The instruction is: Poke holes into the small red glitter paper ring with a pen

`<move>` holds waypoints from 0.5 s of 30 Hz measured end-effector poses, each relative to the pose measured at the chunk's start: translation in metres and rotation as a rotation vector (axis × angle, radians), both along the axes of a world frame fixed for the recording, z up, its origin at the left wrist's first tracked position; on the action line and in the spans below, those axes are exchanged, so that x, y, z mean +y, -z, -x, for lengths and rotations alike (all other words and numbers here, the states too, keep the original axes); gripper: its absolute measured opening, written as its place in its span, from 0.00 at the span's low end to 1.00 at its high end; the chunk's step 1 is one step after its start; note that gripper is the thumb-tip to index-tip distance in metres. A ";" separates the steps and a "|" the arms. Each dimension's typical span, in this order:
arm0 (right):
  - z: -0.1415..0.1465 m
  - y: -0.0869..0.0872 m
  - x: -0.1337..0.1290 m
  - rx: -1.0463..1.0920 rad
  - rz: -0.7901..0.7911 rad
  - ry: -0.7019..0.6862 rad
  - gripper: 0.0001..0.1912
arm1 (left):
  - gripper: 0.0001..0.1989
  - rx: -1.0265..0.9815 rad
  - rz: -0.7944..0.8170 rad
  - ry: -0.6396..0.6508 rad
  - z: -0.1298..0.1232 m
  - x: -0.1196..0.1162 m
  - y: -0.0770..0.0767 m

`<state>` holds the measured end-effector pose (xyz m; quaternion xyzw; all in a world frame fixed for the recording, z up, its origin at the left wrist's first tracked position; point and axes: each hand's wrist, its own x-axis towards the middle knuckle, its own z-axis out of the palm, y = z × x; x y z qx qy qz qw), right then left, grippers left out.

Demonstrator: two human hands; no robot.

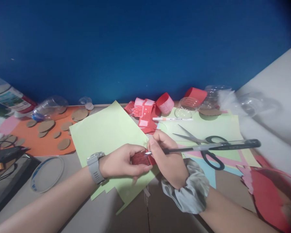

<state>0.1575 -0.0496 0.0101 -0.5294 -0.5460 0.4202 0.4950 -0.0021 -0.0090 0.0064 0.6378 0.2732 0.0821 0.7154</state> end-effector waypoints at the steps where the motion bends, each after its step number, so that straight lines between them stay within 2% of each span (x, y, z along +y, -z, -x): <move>1: 0.000 0.000 0.000 0.001 -0.002 -0.006 0.15 | 0.12 0.003 -0.004 0.000 0.000 0.000 0.000; 15: 0.000 -0.001 0.001 0.001 -0.005 -0.037 0.15 | 0.12 0.009 -0.012 -0.001 0.001 -0.001 0.003</move>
